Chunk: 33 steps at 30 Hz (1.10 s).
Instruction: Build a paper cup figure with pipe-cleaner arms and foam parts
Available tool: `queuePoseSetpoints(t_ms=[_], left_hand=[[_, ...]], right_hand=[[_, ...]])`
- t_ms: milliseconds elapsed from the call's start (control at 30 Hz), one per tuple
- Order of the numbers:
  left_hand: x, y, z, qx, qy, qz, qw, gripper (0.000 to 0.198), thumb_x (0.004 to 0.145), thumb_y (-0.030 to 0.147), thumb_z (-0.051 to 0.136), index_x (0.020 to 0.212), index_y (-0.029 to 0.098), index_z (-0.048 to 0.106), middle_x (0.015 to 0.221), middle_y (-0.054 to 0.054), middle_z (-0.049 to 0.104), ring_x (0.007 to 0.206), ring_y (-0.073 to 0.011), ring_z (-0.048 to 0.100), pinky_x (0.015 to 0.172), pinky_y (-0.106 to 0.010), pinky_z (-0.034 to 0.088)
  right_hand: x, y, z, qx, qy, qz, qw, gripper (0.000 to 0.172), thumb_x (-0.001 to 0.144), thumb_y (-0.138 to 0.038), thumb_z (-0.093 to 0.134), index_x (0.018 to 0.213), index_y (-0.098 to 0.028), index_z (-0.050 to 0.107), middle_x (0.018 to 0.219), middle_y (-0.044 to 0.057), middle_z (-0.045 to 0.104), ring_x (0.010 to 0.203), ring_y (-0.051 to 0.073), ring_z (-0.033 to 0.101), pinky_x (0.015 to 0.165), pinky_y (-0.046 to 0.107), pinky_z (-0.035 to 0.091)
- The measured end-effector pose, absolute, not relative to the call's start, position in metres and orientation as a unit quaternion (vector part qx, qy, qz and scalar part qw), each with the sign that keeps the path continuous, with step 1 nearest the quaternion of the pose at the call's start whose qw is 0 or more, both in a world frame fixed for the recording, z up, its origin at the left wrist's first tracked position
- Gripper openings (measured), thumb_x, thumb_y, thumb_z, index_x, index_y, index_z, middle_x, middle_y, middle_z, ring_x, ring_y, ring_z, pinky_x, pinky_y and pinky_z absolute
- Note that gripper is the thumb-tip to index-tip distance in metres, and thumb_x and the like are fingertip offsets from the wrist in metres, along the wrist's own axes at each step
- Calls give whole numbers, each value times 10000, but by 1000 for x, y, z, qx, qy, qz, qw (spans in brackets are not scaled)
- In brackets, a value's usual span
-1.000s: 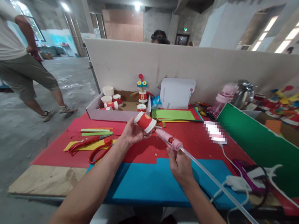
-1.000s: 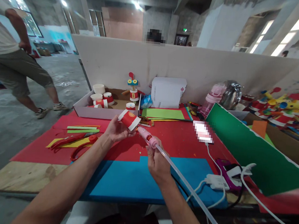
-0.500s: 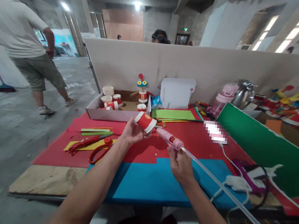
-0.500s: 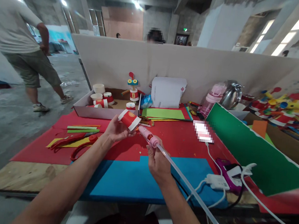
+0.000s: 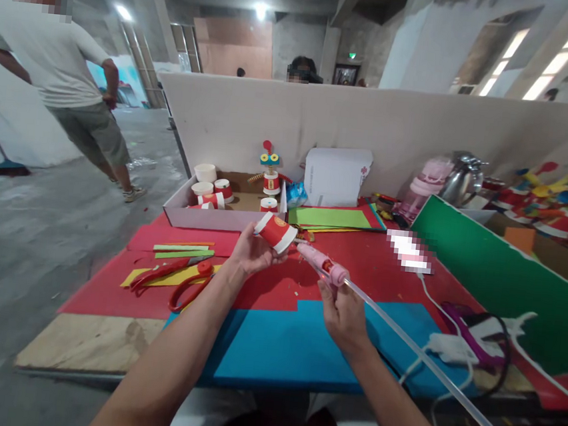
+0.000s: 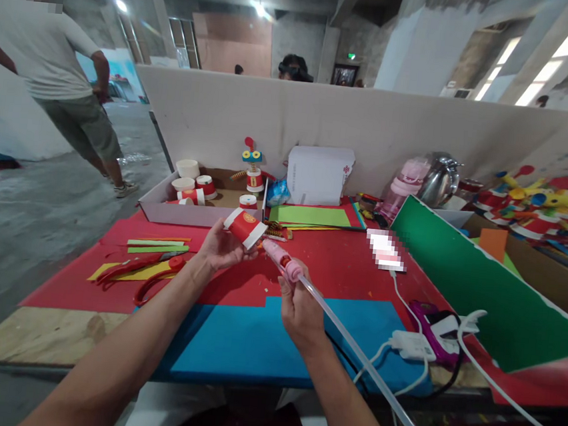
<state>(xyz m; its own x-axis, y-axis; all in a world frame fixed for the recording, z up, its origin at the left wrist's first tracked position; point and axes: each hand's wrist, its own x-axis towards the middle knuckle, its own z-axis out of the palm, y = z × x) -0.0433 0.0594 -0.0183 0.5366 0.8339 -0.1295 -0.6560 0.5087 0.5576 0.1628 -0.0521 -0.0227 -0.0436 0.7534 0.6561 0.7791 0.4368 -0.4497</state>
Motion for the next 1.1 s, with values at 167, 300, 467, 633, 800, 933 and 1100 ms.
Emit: queuePoseSetpoints(t_ms=[167,300,467,633,800,933,1100], left_hand=[[-43,59,-18,224,199,443,845,430,788,449,441,1003,115,604,862,-161,716,730,-289,666,697,-415,494],[-44,60,-20,219,189,437,851,436,786,456,446,1014,114,593,864,-167,713,747,-291,662,707,-413,486],[-44,61,-21,223,184,438,851,452,778,463,461,1036,113,582,883,-159,716,759,-290,665,715,-412,484],[-43,60,-20,226,180,439,851,442,760,454,488,1026,114,584,887,-155,719,737,-282,667,701,-404,491],[-43,59,-19,224,191,443,847,424,748,440,496,1001,115,595,852,-144,724,714,-278,670,683,-400,499],[-43,59,-19,227,191,440,848,412,738,435,515,989,119,596,848,-141,724,710,-281,669,678,-402,495],[-43,60,-19,229,193,442,846,404,739,431,512,989,125,597,847,-134,722,712,-280,666,683,-410,492]], right_hand=[[162,-52,-24,-534,-716,-5,449,419,967,-469,298,1051,-164,573,875,143,700,816,266,678,700,341,530],[162,-52,-24,-535,-715,-4,451,420,965,-468,305,1046,-162,580,872,144,700,814,270,678,705,353,536],[161,-52,-26,-521,-709,1,475,399,967,-470,325,1040,-164,571,880,140,706,808,266,685,691,354,548],[161,-53,-27,-519,-704,11,485,377,963,-469,343,1046,-181,571,934,145,709,860,272,688,718,361,551],[162,-52,-26,-520,-700,24,489,380,963,-459,348,1049,-162,570,927,151,710,842,271,688,707,360,546],[162,-52,-26,-524,-702,22,482,372,957,-462,356,1035,-168,570,916,144,712,819,264,682,696,352,536],[162,-52,-23,-531,-696,31,483,361,950,-455,361,1013,-170,572,870,133,707,762,254,672,655,336,519]])
